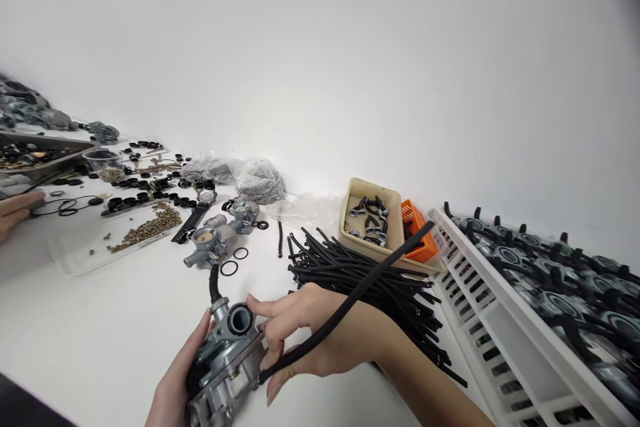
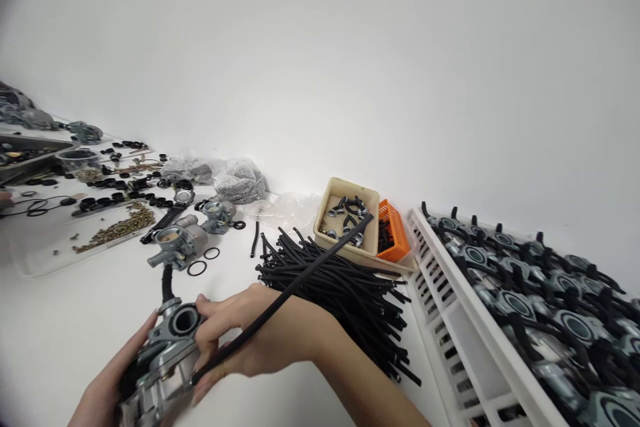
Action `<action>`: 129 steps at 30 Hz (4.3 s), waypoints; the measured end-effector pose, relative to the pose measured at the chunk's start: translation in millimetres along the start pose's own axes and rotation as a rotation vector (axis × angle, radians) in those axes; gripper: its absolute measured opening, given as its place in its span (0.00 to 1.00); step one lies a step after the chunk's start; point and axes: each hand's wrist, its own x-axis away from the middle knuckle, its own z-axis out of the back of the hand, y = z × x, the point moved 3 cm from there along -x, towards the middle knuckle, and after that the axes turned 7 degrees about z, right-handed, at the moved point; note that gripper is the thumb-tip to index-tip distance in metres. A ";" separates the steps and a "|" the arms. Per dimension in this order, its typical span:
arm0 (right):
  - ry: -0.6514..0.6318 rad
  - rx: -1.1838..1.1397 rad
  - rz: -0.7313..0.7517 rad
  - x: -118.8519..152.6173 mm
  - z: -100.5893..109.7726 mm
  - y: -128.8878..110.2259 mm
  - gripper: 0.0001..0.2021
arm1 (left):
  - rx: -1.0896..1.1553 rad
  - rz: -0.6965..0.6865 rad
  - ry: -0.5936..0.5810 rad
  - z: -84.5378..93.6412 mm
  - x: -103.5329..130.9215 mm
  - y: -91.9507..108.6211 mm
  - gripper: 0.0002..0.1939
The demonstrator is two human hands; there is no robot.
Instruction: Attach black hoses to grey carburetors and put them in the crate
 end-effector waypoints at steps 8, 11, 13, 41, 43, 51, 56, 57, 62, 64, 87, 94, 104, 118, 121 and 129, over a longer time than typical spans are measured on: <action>-0.023 0.054 0.030 0.2 -0.4 2.7 0.18 | -0.061 -0.001 -0.032 -12.8 10.0 -0.4 0.25; -0.035 0.027 0.014 0.4 0.7 2.4 0.17 | -0.080 0.022 -0.046 -22.5 18.1 -0.9 0.22; -0.040 -0.002 0.027 0.7 2.0 1.4 0.17 | -0.080 0.021 -0.043 -26.9 21.2 -0.5 0.20; 0.037 -0.238 0.000 2.6 8.1 13.2 0.14 | -0.061 -0.005 0.011 -31.4 25.4 -0.3 0.15; 0.039 -0.189 0.020 3.1 10.1 7.2 0.12 | -0.051 0.004 0.012 -32.4 26.2 0.4 0.14; 0.100 0.092 0.069 2.2 10.3 1.8 0.06 | 0.026 0.012 0.022 -37.7 30.8 -1.5 0.09; 0.055 0.160 -0.067 0.8 5.7 5.4 0.18 | -0.021 0.029 0.007 -35.7 29.3 -2.3 0.11; 0.023 0.157 -0.106 0.5 4.4 5.2 0.20 | -0.025 0.024 0.007 -35.3 29.3 -2.1 0.12; -0.072 0.160 -0.227 -0.8 0.8 2.0 0.19 | -0.040 -0.017 0.007 -35.4 31.3 -0.3 0.13; -0.093 0.152 -0.224 -2.0 -0.6 0.8 0.19 | -0.030 -0.027 0.009 -35.8 32.1 0.1 0.12; -0.190 0.105 -0.265 -1.7 -8.6 2.2 0.12 | -0.019 -0.037 -0.040 -35.1 28.3 -4.4 0.11; -0.216 0.083 -0.321 -2.1 -10.7 2.7 0.12 | -0.020 -0.044 -0.013 -34.8 30.5 -4.5 0.10; -0.306 0.036 -0.288 -1.0 -7.4 -0.7 0.17 | -0.038 -0.051 0.010 -34.2 30.6 -4.6 0.11; -0.277 -0.094 -0.208 1.4 -4.5 20.5 0.18 | -0.066 -0.039 0.002 -29.3 25.9 -2.5 0.14; -0.236 -0.109 -0.205 0.7 -4.5 21.2 0.18 | -0.060 -0.037 0.005 -29.2 25.9 -2.0 0.14; -0.235 -0.025 -0.195 -2.8 -5.1 8.0 0.18 | -0.034 -0.054 0.014 -32.0 29.5 -3.4 0.15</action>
